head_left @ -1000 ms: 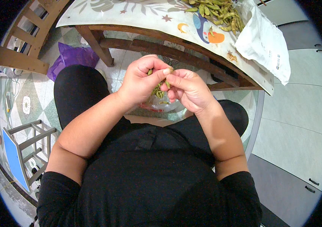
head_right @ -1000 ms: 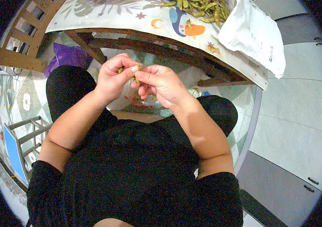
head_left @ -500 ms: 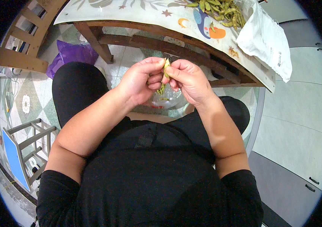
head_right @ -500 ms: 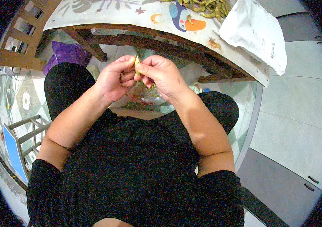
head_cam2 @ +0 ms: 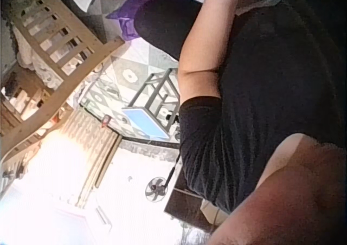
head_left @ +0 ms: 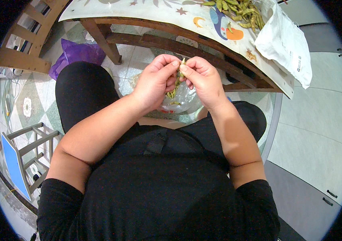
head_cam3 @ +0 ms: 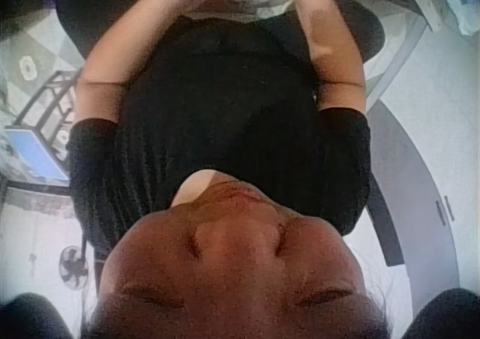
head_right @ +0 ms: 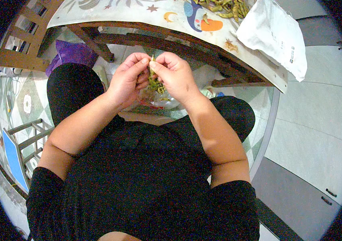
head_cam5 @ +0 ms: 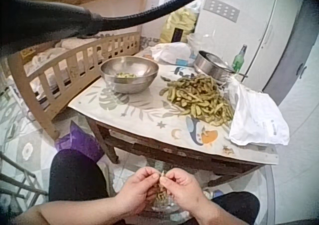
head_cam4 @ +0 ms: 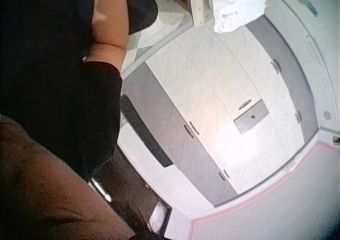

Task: The person sits on the floor and shells edamame beans by hand. They pick up pods from a pile on the table, squeeze the beans out of the pods, and place the shelled beans into a metal bowl while discarding the empty pods into a plastic bag.

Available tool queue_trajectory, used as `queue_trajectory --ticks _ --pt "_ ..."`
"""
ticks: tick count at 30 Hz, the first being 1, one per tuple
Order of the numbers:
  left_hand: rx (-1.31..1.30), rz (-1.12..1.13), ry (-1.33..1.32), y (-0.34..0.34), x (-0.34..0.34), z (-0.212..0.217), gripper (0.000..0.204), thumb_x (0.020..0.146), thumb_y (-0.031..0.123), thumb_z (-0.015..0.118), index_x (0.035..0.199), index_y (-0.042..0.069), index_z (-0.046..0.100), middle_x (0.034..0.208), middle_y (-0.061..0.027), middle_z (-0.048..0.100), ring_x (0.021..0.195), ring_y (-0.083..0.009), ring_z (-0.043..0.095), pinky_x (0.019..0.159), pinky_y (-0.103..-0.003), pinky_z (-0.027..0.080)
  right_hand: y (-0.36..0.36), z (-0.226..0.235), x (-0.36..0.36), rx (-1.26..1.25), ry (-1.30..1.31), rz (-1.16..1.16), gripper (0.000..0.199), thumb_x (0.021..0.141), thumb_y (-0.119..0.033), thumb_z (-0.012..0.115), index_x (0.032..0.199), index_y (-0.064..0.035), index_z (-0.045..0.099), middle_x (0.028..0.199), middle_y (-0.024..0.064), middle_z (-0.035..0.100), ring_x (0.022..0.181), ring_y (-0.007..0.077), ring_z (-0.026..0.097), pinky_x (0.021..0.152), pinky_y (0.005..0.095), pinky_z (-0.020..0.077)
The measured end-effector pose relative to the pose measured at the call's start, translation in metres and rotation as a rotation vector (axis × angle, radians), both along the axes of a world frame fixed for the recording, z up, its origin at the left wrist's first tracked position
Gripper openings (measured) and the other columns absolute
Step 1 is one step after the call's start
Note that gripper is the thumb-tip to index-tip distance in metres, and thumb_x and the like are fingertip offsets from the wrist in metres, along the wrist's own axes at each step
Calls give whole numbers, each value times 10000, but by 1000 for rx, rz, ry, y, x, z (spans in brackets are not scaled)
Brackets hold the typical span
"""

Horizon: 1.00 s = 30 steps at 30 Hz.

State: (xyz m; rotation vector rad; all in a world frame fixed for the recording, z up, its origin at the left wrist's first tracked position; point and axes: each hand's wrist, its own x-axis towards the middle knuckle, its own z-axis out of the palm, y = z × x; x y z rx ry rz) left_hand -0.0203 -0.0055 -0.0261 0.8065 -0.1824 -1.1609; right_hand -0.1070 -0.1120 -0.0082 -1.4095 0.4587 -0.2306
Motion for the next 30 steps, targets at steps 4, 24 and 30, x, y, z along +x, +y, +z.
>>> queue_trajectory --ticks 4,24,30 --pt "12 24 -93 -2 -4 -1 98 846 138 426 923 86 458 639 29 404 486 -39 312 413 -166 235 3 -3 1 22 -21 -66 75 813 -126 508 760 -73 505 642 -27 507 523 24 412 482 153 332" --pt "62 -33 54 -1 0 -8 111 816 172 510 831 64 489 689 -2 503 571 -59 411 479 -179 323 7 -6 3 -79 4 -184 51 810 -87 498 799 -39 515 658 4 525 522 45 449 465 178 369" --pt "86 -44 179 0 0 -8 90 817 148 497 852 65 491 741 -21 537 608 -62 457 498 -170 357 9 -6 5 -17 -77 -189 52 817 -69 483 818 -25 511 694 21 543 554 59 489 498 184 402"
